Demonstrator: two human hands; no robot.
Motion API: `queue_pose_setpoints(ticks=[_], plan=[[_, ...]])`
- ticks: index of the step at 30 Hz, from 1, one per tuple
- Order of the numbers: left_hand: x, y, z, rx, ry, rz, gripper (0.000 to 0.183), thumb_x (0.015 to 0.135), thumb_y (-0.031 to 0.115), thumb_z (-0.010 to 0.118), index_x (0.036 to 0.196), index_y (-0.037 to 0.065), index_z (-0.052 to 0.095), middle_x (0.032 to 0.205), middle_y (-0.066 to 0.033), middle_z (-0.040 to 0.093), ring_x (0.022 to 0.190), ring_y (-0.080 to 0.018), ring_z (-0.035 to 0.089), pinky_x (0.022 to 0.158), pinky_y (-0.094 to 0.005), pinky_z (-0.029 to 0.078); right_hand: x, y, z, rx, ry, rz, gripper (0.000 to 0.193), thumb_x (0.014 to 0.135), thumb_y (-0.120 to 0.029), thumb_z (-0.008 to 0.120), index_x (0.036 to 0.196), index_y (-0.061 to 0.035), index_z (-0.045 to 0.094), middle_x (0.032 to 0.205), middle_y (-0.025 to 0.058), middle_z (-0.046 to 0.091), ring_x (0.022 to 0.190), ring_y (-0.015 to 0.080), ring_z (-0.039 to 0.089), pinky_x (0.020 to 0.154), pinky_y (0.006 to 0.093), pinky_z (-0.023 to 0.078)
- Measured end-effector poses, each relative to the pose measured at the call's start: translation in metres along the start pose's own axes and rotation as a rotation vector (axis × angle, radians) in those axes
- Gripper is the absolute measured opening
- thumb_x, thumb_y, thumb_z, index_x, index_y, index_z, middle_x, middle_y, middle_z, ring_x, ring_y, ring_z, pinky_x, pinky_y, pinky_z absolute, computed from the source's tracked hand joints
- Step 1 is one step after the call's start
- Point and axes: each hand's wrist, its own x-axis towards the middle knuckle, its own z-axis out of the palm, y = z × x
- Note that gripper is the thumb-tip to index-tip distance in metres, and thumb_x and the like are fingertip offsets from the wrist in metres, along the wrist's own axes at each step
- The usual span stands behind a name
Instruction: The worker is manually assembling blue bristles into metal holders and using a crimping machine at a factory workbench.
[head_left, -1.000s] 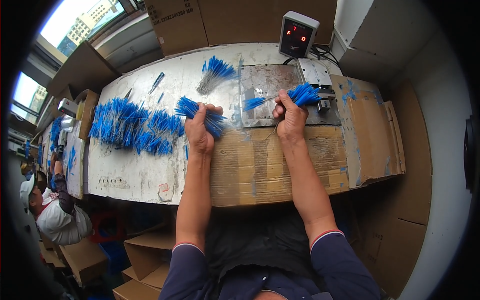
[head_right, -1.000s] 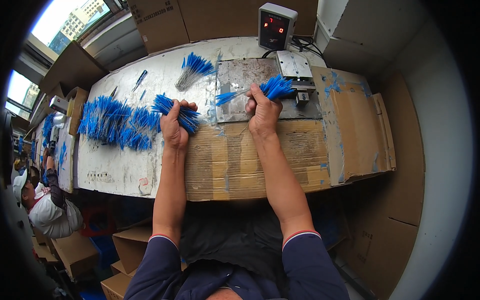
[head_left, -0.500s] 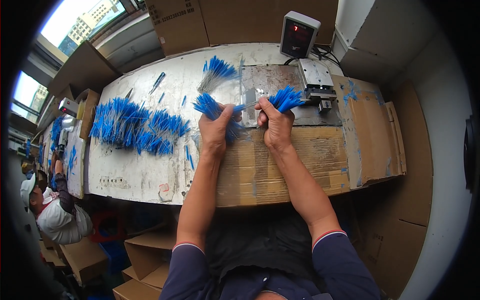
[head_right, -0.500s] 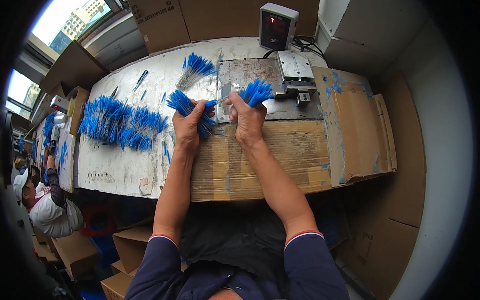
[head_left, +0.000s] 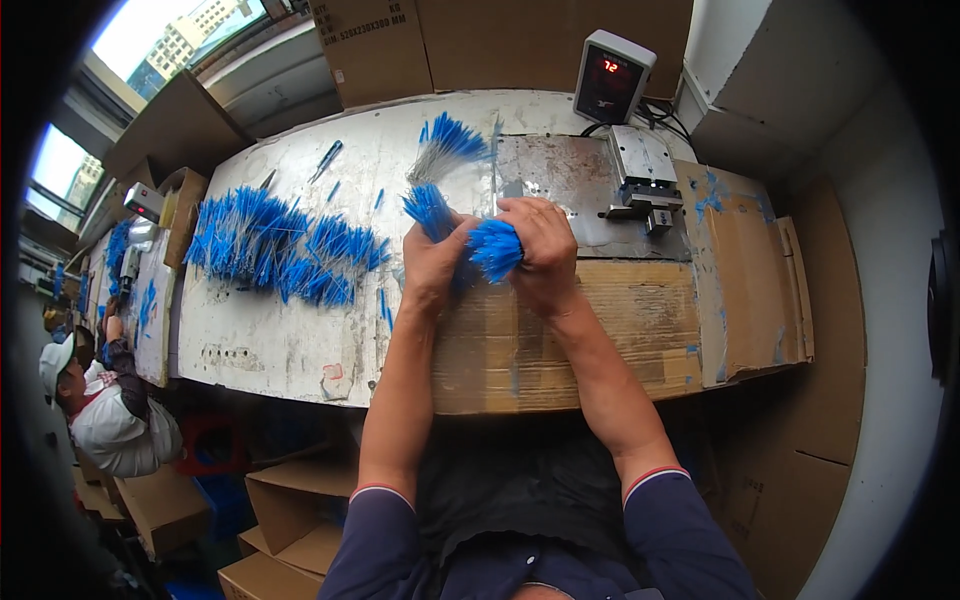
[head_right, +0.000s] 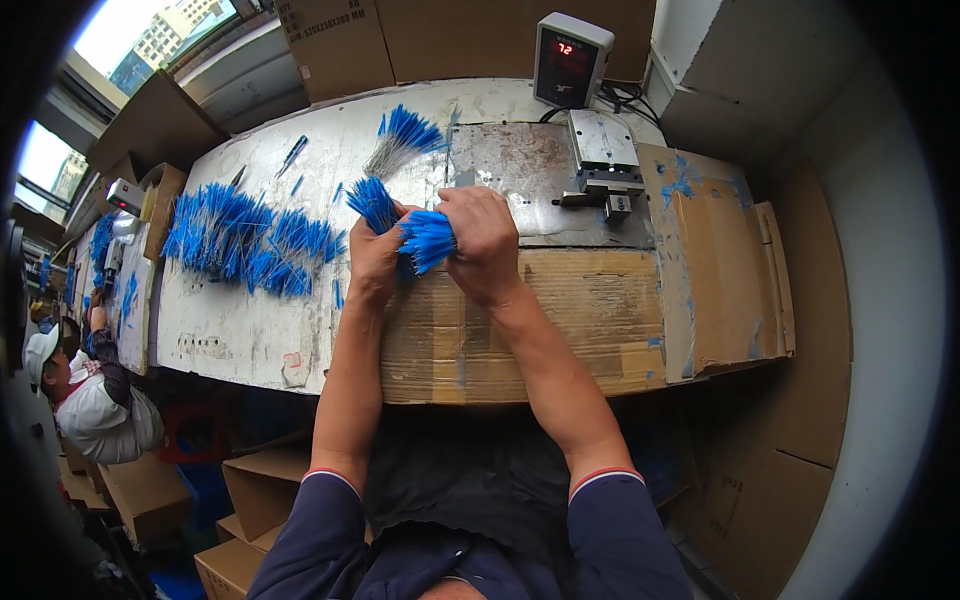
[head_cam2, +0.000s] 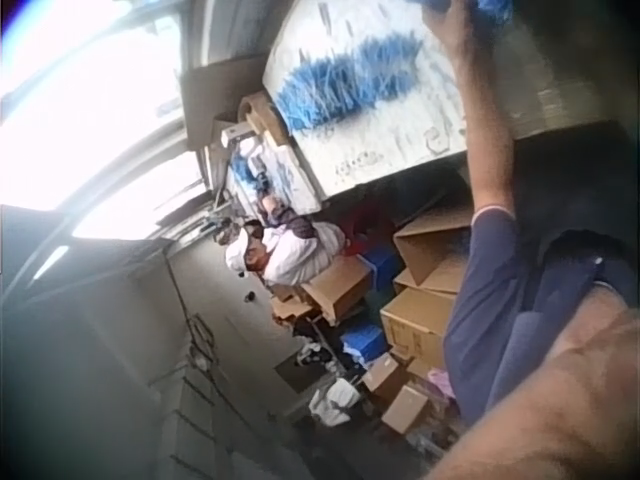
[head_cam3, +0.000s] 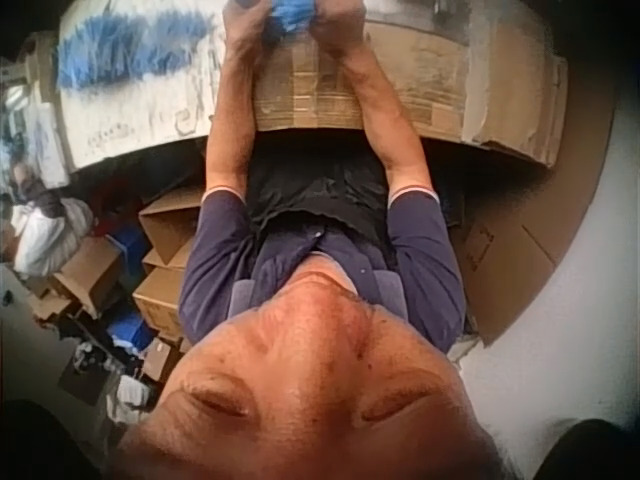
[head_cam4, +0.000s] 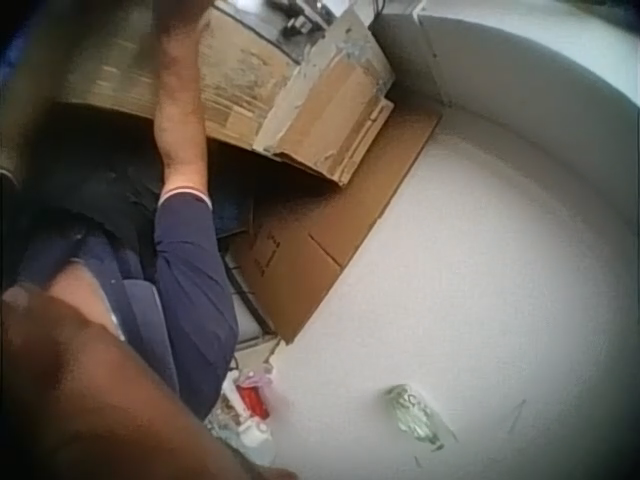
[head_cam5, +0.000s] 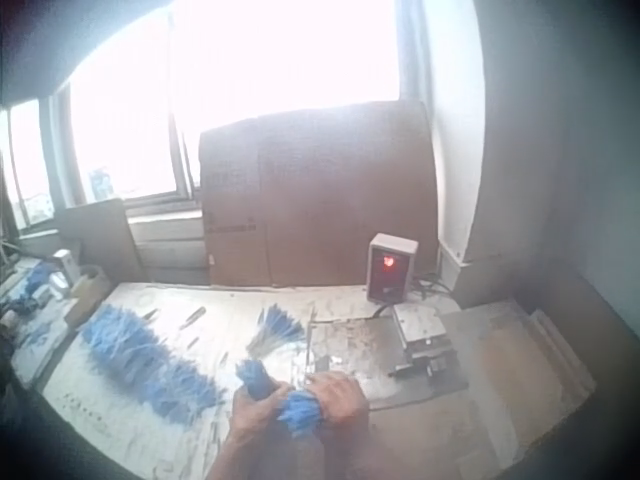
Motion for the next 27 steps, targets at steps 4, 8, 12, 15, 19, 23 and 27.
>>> queue_pose_setpoints(ticks=[4, 8, 12, 15, 19, 23, 27], plan=[[-0.001, 0.002, 0.002, -0.069, -0.053, -0.005, 0.016, 0.095, 0.012, 0.076, 0.102, -0.002, 0.072, 0.094, -0.0054, 0.073, 0.082, -0.0116, 0.067, 0.076, -0.0264, 0.054, -0.009, -0.003, -0.002, -0.028, -0.285, 0.191, 0.017, 0.085, -0.012, 0.073, 0.099, -0.0041, 0.068, 0.091, 0.0151, 0.07, 0.086, 0.0357, 0.067, 0.074, 0.0436, 0.052], [0.001, 0.008, 0.004, -0.172, -0.066, -0.038, 0.014, 0.096, 0.009, 0.074, 0.102, 0.002, 0.064, 0.103, -0.0114, 0.073, 0.085, -0.0183, 0.072, 0.078, -0.0314, 0.06, -0.012, 0.007, -0.007, 0.188, -0.355, 0.45, 0.016, 0.086, -0.011, 0.074, 0.1, -0.003, 0.07, 0.087, 0.0138, 0.07, 0.079, 0.0336, 0.067, 0.072, 0.0407, 0.053], [0.003, 0.01, -0.006, -0.286, -0.021, -0.085, 0.018, 0.096, 0.013, 0.075, 0.104, 0.004, 0.062, 0.097, -0.0112, 0.072, 0.08, -0.0243, 0.073, 0.073, -0.0374, 0.062, -0.014, 0.009, -0.008, 0.592, -0.202, 0.887, 0.018, 0.087, -0.007, 0.077, 0.104, -0.0026, 0.072, 0.084, 0.0016, 0.07, 0.075, 0.0178, 0.066, 0.07, 0.0335, 0.052], [0.002, 0.01, -0.005, -0.264, -0.081, -0.127, 0.027, 0.095, 0.014, 0.077, 0.113, 0.003, 0.06, 0.092, -0.0103, 0.071, 0.077, -0.023, 0.072, 0.072, -0.0359, 0.062, -0.007, 0.002, -0.014, 0.734, -0.127, 1.073, 0.017, 0.085, -0.003, 0.079, 0.101, -0.0012, 0.072, 0.084, -0.0003, 0.068, 0.068, 0.0098, 0.062, 0.059, 0.0269, 0.049], [-0.005, 0.017, 0.011, -0.133, -0.199, -0.195, 0.041, 0.091, 0.014, 0.081, 0.122, 0.001, 0.059, 0.086, -0.0085, 0.071, 0.073, -0.0196, 0.071, 0.068, -0.0329, 0.061, -0.009, 0.001, -0.006, 0.995, -0.061, 1.262, 0.02, 0.084, -0.004, 0.082, 0.1, -0.0002, 0.07, 0.08, 0.0039, 0.069, 0.059, 0.0099, 0.062, 0.049, 0.0231, 0.048], [-0.006, 0.014, 0.01, -0.001, -0.293, -0.195, 0.042, 0.085, 0.01, 0.085, 0.119, 0.001, 0.063, 0.087, -0.0062, 0.071, 0.071, -0.0163, 0.07, 0.062, -0.031, 0.06, -0.003, -0.005, -0.004, 1.06, -0.095, 1.336, 0.018, 0.085, -0.004, 0.08, 0.099, 0.0014, 0.07, 0.078, 0.0078, 0.07, 0.056, 0.0156, 0.066, 0.044, 0.0293, 0.054], [-0.008, 0.013, 0.015, 0.074, -0.317, -0.16, 0.037, 0.083, 0.01, 0.087, 0.112, 0.002, 0.065, 0.088, -0.0062, 0.071, 0.069, -0.0153, 0.069, 0.062, -0.0297, 0.059, 0.003, -0.003, -0.012, 1.061, -0.181, 1.363, 0.018, 0.085, -0.002, 0.078, 0.1, 0.0022, 0.069, 0.078, 0.009, 0.07, 0.058, 0.0177, 0.068, 0.045, 0.03, 0.055]])
